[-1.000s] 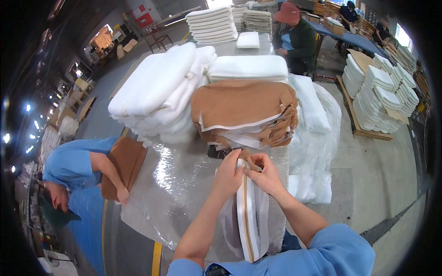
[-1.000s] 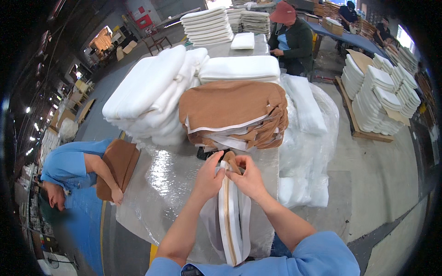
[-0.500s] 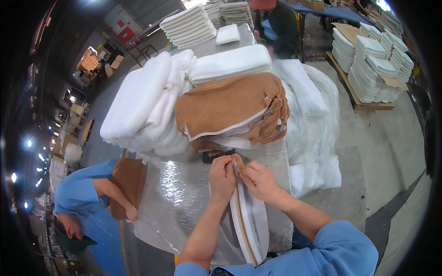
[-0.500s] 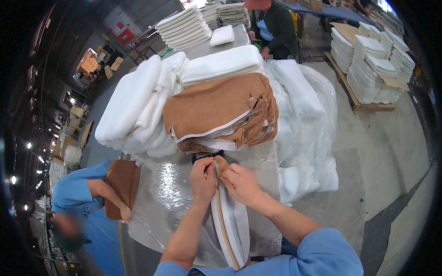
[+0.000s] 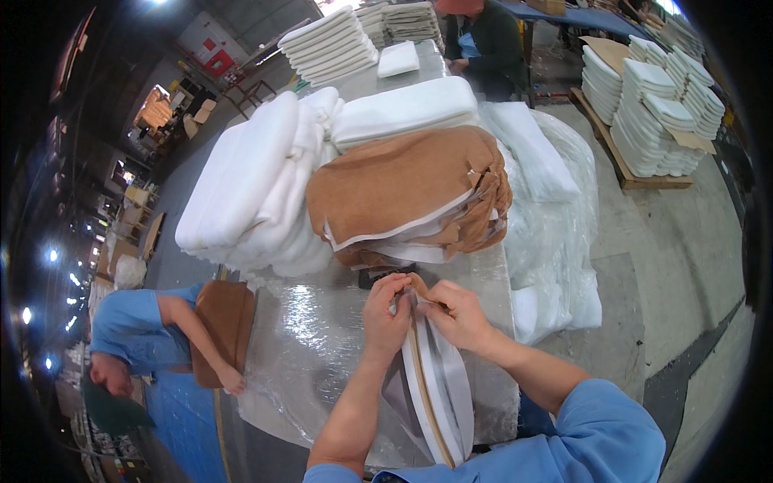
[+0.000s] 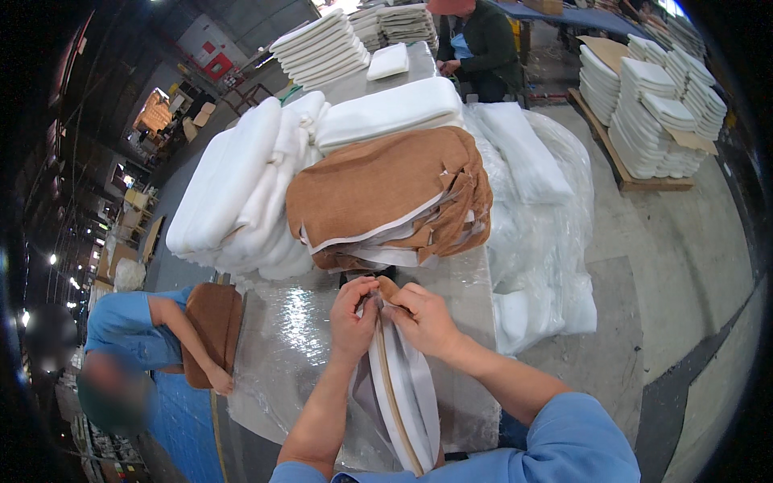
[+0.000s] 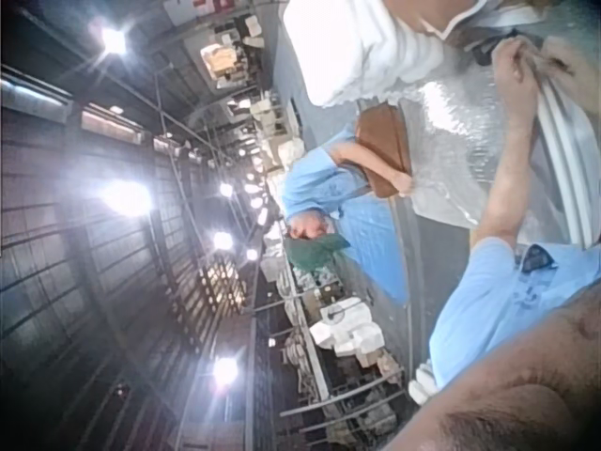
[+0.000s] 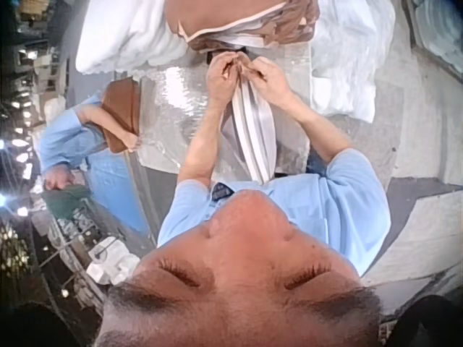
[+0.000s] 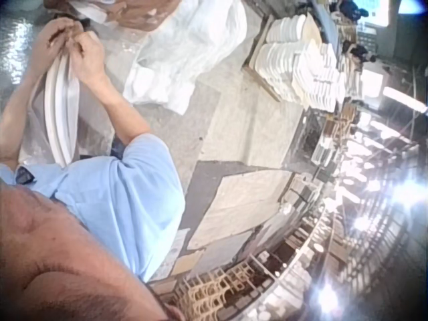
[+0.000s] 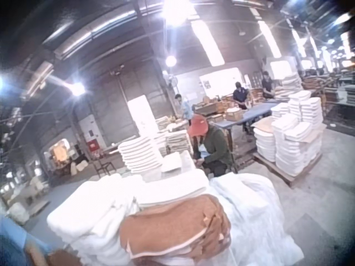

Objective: The person folds brown cushion covers over white foam inserts and stacks them on a table. The person handles the items one at a time, aligning edges and smoothing the covers before placing them in a growing pile.

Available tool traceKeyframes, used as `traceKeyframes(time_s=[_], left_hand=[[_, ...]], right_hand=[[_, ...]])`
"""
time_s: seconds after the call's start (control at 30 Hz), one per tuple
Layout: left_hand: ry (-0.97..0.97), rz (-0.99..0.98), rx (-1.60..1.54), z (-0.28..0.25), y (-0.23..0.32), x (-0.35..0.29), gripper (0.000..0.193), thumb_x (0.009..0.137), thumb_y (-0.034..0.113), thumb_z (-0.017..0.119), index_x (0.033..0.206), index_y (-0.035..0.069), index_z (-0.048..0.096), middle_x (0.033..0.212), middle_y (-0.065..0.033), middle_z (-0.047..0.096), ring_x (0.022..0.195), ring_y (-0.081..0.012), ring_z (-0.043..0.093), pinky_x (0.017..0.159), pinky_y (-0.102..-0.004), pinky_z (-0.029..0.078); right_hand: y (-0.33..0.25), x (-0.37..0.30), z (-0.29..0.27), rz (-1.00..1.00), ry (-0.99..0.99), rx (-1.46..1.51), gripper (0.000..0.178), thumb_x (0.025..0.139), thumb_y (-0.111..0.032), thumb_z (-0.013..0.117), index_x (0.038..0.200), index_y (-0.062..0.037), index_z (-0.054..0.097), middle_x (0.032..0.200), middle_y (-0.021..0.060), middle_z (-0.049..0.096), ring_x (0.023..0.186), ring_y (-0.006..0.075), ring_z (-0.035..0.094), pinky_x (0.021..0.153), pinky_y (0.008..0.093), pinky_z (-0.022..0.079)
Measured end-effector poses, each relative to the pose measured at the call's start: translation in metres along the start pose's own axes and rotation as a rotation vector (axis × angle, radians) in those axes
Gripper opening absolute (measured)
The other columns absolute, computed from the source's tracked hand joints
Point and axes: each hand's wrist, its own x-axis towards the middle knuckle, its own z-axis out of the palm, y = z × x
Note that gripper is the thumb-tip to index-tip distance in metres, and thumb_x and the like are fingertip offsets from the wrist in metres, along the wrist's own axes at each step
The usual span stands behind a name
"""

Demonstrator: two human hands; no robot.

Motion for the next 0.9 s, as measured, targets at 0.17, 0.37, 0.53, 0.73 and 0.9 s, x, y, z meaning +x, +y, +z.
traceKeyframes(time_s=[0.17,0.37,0.53,0.73,0.9], left_hand=[[0.107,0.054,0.058,0.007,-0.008,-0.002,0.011,0.096,0.002,0.068,0.106,0.001,0.071,0.109,-0.0162,0.07,0.105,-0.0328,0.069,0.091,-0.0395,0.055],[0.201,-0.002,-0.046,0.021,-0.015,-0.012,0.005,0.098,0.004,0.068,0.102,0.001,0.07,0.099,-0.0142,0.067,0.092,-0.0296,0.065,0.084,-0.0388,0.052],[0.253,-0.067,-0.207,0.023,-0.024,-0.03,0.01,0.1,0.006,0.066,0.108,0.002,0.07,0.106,-0.0131,0.066,0.103,-0.0275,0.063,0.092,-0.0381,0.051],[0.303,-0.08,-0.32,0.01,-0.032,-0.054,0.012,0.101,0.006,0.065,0.11,0.001,0.071,0.113,-0.0143,0.066,0.111,-0.028,0.062,0.102,-0.0398,0.05],[0.361,-0.09,-0.389,0.003,-0.036,-0.066,0.01,0.101,0.004,0.064,0.108,0.0,0.071,0.112,-0.0144,0.066,0.112,-0.0283,0.063,0.105,-0.0405,0.049]], right_hand=[[0.004,0.015,-0.005,-0.007,-0.119,-0.076,0.014,0.097,-0.018,0.071,0.101,-0.0043,0.069,0.084,0.0162,0.064,0.074,0.0364,0.065,0.067,0.0433,0.051],[0.007,0.026,-0.005,0.028,-0.382,-0.182,0.029,0.105,-0.031,0.06,0.094,-0.0042,0.059,0.082,0.0209,0.065,0.08,0.0432,0.067,0.068,0.0504,0.05],[-0.008,0.023,-0.001,-0.168,-0.513,-0.291,0.028,0.103,-0.027,0.062,0.09,-0.0032,0.056,0.082,0.018,0.067,0.081,0.0417,0.069,0.069,0.0523,0.052],[-0.022,0.017,0.01,-0.234,-0.678,-0.292,0.024,0.098,-0.024,0.065,0.09,-0.0031,0.058,0.08,0.0173,0.067,0.078,0.0413,0.069,0.068,0.0534,0.052],[-0.027,0.017,0.019,-0.174,-0.731,-0.229,0.031,0.102,-0.028,0.063,0.085,-0.0031,0.058,0.075,0.017,0.065,0.072,0.04,0.065,0.067,0.0497,0.052]])
